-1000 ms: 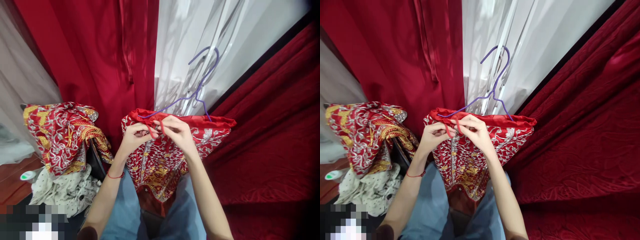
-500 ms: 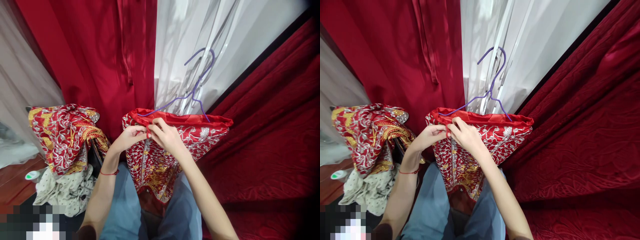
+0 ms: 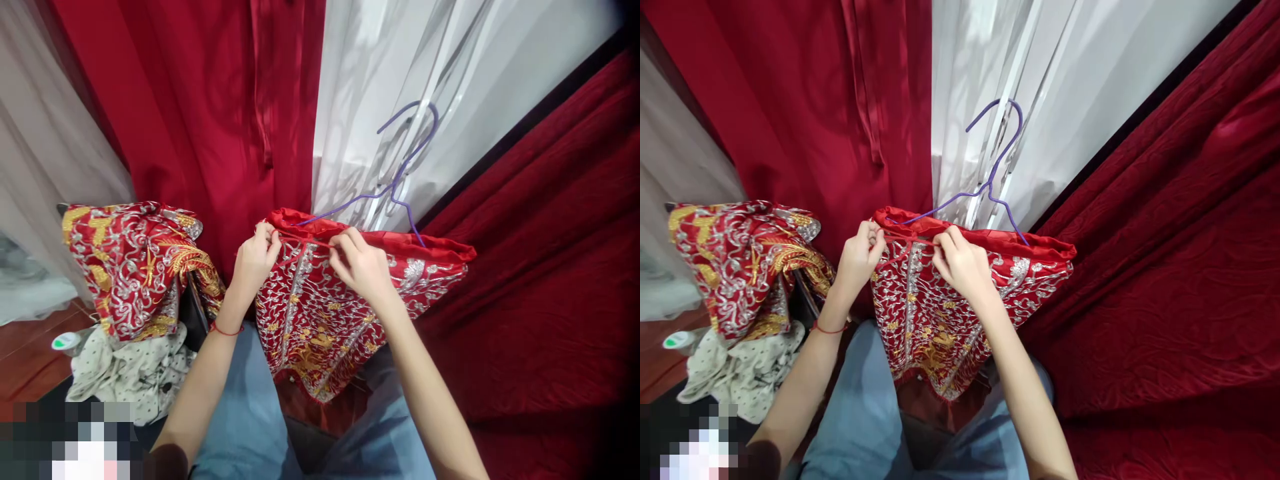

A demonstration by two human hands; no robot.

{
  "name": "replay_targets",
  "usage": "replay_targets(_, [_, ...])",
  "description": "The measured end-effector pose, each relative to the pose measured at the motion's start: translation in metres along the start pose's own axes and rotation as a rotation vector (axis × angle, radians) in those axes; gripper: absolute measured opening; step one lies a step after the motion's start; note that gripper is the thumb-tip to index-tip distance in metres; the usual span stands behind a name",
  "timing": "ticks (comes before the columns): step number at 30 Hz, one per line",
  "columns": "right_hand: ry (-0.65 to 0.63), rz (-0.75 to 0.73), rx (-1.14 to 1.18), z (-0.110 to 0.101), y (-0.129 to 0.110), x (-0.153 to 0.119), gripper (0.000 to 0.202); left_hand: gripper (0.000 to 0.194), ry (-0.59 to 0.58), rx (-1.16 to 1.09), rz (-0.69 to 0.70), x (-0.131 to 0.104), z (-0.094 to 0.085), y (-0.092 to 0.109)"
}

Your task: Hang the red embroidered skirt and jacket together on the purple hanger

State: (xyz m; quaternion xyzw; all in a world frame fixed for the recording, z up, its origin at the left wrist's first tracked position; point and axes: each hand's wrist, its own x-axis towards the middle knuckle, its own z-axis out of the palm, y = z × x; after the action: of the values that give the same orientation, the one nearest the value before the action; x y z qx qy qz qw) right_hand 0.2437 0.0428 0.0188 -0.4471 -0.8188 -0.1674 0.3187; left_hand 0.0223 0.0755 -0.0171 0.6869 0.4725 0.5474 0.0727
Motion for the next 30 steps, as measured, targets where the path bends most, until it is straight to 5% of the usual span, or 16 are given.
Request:
replay_targets(3, [-0.025, 0.077, 0.077, -0.004, 0.007, -0.002, 0.012, 0.010, 0.055, -0.005, -0.012, 0.002, 0.004, -0.005])
replay_targets(5, [-0.056, 0.137, 0.295, -0.006, 0.007, -0.002, 0.007, 0.012, 0.033, -0.227, -0.073, 0.003, 0.008, -0.002])
replay_targets(9, [-0.165, 0.234, 0.935, -0.010, 0.003, 0.001, 0.018, 0.017, -0.205, -0.784, -0.310, 0.007, 0.007, 0.013])
replay_targets(12, [-0.224, 0.285, 1.179, -0.013, 0.003, 0.000, 0.025, 0.018, -0.261, -0.690, -0.271, 0.008, -0.005, 0.017])
replay_targets(18, [-0.290, 0.301, 0.986, -0.016, 0.009, -0.004, 0.038, 0.010, 0.064, 0.206, 0.000, 0.004, -0.023, -0.001])
replay_targets(26, [-0.234, 0.264, 1.006, -0.006, 0.020, -0.013, 0.032, 0.015, -0.109, -0.295, -0.003, 0.002, -0.018, -0.015])
replay_targets(30, [-0.247, 0.180, 0.626, -0.005, 0.026, -0.018, 0.029, 0.019, -0.111, -0.331, -0.037, 0.009, -0.020, -0.022])
